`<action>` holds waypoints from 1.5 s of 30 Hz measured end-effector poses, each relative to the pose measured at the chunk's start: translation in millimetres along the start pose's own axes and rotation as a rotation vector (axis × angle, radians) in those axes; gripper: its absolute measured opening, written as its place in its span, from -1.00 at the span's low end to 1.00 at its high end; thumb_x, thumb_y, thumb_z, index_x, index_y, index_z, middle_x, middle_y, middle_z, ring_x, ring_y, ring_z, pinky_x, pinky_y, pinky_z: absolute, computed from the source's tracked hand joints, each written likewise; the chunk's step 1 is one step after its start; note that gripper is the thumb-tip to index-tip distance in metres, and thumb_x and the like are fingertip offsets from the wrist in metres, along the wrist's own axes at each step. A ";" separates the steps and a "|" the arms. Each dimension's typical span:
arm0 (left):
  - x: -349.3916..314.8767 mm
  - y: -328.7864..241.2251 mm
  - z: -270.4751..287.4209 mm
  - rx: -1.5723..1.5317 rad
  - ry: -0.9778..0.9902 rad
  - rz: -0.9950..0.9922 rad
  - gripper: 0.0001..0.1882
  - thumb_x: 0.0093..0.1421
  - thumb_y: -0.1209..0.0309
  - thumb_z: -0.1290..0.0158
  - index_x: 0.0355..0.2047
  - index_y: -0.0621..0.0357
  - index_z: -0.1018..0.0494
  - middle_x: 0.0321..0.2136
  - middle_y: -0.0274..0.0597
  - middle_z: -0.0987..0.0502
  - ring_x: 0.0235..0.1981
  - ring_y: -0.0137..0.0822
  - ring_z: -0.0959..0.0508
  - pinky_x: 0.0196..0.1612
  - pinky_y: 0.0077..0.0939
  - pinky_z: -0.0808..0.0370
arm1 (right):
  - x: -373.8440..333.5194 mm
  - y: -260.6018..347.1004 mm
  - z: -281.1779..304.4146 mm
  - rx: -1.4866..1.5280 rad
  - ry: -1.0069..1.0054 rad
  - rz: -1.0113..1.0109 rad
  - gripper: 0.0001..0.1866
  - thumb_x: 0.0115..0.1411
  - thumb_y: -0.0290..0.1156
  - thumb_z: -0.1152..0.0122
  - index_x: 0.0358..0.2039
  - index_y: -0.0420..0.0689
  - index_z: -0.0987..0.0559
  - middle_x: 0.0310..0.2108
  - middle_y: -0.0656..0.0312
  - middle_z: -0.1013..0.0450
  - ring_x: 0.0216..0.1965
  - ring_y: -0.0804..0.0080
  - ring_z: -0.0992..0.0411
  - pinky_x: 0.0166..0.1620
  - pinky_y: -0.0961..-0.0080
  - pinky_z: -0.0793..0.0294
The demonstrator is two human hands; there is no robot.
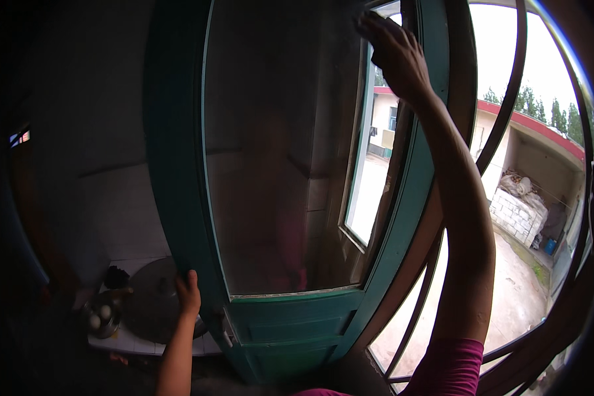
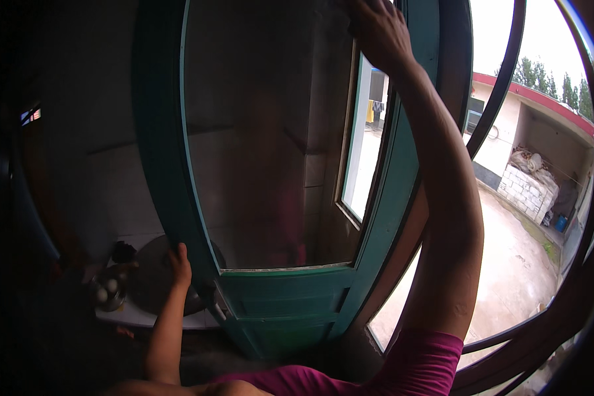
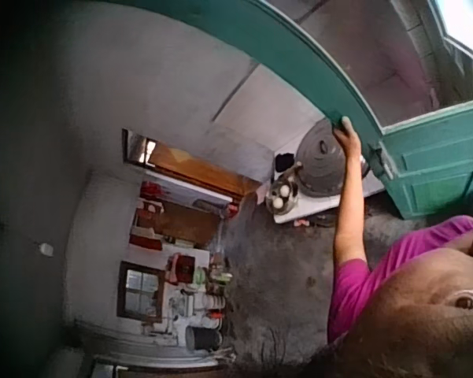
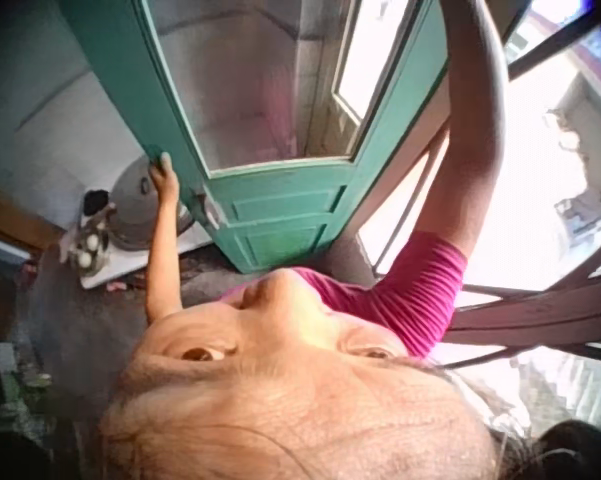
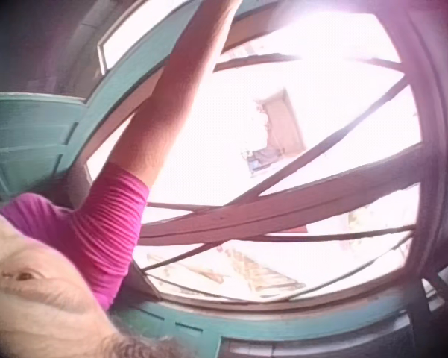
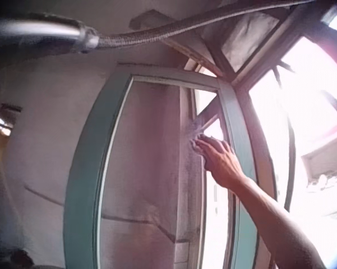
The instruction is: The person wets a cloth in a bucket of water, then wipes the glass panes and frames of a door and an adjacent window. The person repeatedly wipes different sections of the glass and frames with the cloth.
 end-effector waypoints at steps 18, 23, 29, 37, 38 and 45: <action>2.3 6.6 63.9 0.130 -0.060 0.094 -0.29 0.37 -0.19 -0.04 0.02 0.34 -0.38 -0.23 -0.27 -0.43 -0.23 -0.37 -0.41 -0.09 -0.39 -0.39 | -28.2 171.1 22.4 0.732 0.163 0.179 -0.47 0.22 -0.42 -0.26 0.24 0.04 -0.50 0.32 0.18 -0.35 0.38 0.19 -0.26 0.39 0.15 -0.19; -7.4 -5.9 16.9 0.187 -0.074 0.085 -0.28 0.37 -0.22 0.01 -0.05 0.34 -0.33 -0.22 -0.10 -0.40 -0.19 -0.25 -0.43 -0.08 -0.30 -0.38 | 70.5 -51.8 -16.1 -0.097 -0.070 -0.202 -0.48 0.22 -0.57 -0.14 0.20 0.07 -0.55 0.27 0.20 -0.41 0.26 0.03 -0.35 0.27 0.07 -0.39; -19.1 -20.7 18.3 0.121 -0.125 0.093 -0.30 0.34 -0.23 -0.03 -0.10 0.30 -0.31 -0.32 -0.20 -0.36 -0.28 -0.35 -0.39 -0.16 -0.37 -0.37 | 113.5 28.2 -6.6 0.292 -0.291 -0.235 -0.54 0.26 -0.49 0.00 0.15 0.04 -0.59 0.23 0.18 -0.45 0.22 -0.02 -0.38 0.28 0.07 -0.36; -8.8 -21.9 21.9 0.145 -0.120 0.013 -0.39 0.38 -0.15 -0.02 -0.22 0.29 -0.39 -0.38 -0.22 -0.37 -0.33 -0.32 -0.39 -0.22 -0.31 -0.36 | -107.3 346.8 38.8 0.749 0.488 0.646 -0.66 0.29 -0.25 -0.16 0.07 0.26 -0.63 0.21 0.35 -0.41 0.34 0.22 -0.23 0.35 0.18 -0.34; -9.8 -17.6 13.7 0.128 -0.115 0.017 -0.40 0.38 -0.14 -0.02 -0.22 0.29 -0.39 -0.39 -0.23 -0.37 -0.33 -0.33 -0.39 -0.22 -0.31 -0.36 | -140.1 348.7 48.9 0.791 0.318 0.784 -0.66 0.30 -0.20 -0.17 0.09 0.28 -0.61 0.20 0.36 -0.42 0.33 0.26 -0.25 0.34 0.23 -0.35; -19.6 -33.7 33.9 0.164 -0.173 0.011 -0.42 0.36 -0.13 -0.06 -0.31 0.25 -0.37 -0.46 -0.28 -0.34 -0.41 -0.36 -0.35 -0.29 -0.35 -0.34 | -12.5 128.7 8.0 0.401 0.003 0.336 -0.50 0.29 -0.56 -0.07 0.20 0.18 -0.53 0.28 0.27 -0.38 0.22 0.10 -0.38 0.20 0.11 -0.40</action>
Point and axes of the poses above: each hand's wrist, its own x-axis towards the middle knuckle, its own z-axis out of the back of the hand, y = z × x, the point moved 7 cm from there along x, towards the middle knuckle
